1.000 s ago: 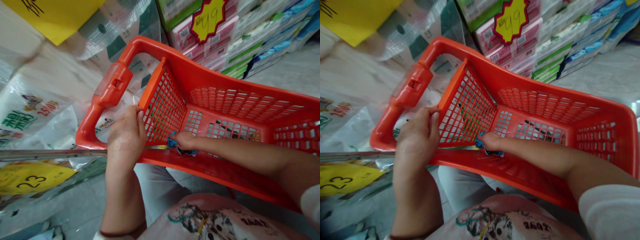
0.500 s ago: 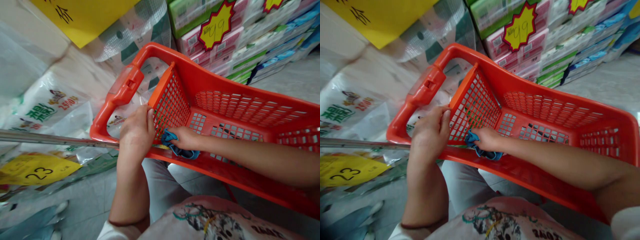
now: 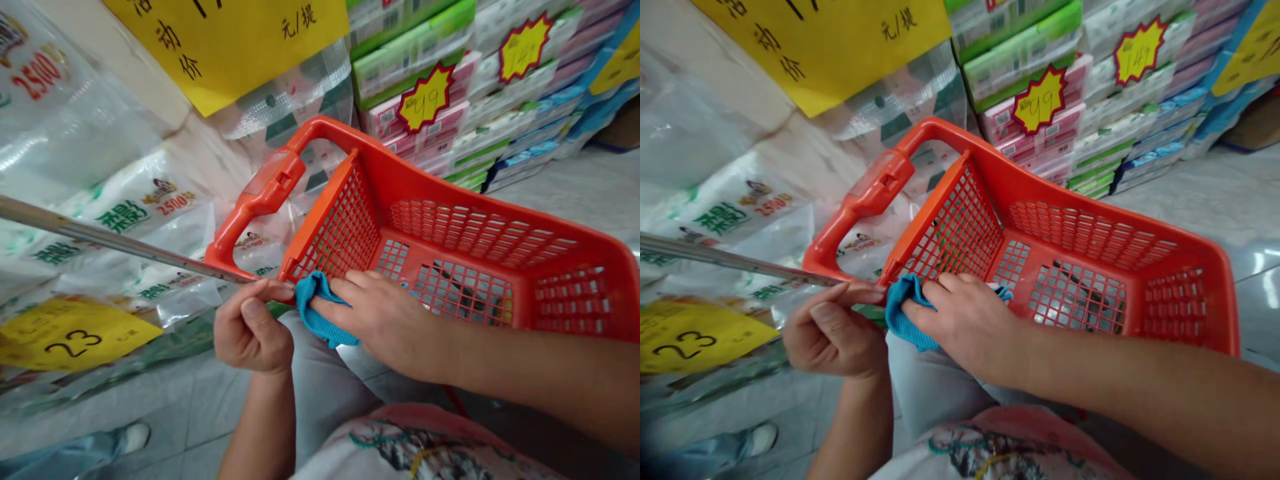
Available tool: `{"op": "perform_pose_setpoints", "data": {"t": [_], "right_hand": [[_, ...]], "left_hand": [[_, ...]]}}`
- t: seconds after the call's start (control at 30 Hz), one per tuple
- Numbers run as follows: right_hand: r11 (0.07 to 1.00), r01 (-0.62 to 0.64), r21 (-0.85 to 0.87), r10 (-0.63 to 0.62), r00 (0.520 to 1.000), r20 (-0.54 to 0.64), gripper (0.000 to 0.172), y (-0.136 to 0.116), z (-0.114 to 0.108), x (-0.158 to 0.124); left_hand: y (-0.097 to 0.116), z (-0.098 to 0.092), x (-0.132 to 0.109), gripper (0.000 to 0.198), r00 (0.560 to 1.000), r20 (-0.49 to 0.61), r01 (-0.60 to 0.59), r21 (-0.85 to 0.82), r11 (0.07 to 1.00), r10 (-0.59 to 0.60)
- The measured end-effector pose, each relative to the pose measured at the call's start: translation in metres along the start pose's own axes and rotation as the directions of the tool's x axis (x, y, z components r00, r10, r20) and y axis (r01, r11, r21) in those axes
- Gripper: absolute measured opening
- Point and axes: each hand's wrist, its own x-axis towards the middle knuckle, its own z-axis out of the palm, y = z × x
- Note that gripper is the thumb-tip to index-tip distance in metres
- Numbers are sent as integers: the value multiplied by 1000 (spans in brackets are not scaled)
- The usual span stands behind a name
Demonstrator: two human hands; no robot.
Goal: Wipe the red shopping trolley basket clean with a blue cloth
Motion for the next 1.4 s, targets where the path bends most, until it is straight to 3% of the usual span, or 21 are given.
{"op": "perform_pose_setpoints", "data": {"t": [0.2,0.3,0.43,0.6,0.77,0.93,1.17,1.3,1.4], "right_hand": [[980,-89,-176,85,996,-29,21,-15,2,-29],[965,-142,-222,134,990,-50,23,-28,1,-19],[963,-159,-218,142,986,-92,31,-43,4,7],[959,-188,-212,164,979,-123,36,-42,14,-4],[938,-261,-230,223,958,-180,43,-27,21,-49],[904,-343,-255,285,928,-239,52,-12,21,-76],[855,-448,-262,367,879,-305,63,11,12,-103],[817,-477,-323,371,865,-338,60,44,5,-143],[714,-587,-382,426,797,-429,50,82,-3,-188]], "left_hand": [[-27,-19,-21,16,971,-161,188,71,980,-175],[-34,-25,-20,28,973,-85,228,180,957,-216],[-46,-33,-16,27,990,119,12,472,882,-77],[-58,-43,-8,29,976,204,-176,510,842,80],[-53,-46,3,29,940,330,-240,456,857,88],[-45,-48,4,41,908,405,-296,451,842,102],[-29,-42,0,42,846,467,-453,377,808,257],[-14,-32,3,39,833,477,-472,347,810,281],[-7,-28,3,40,822,501,-479,346,807,273]]}}
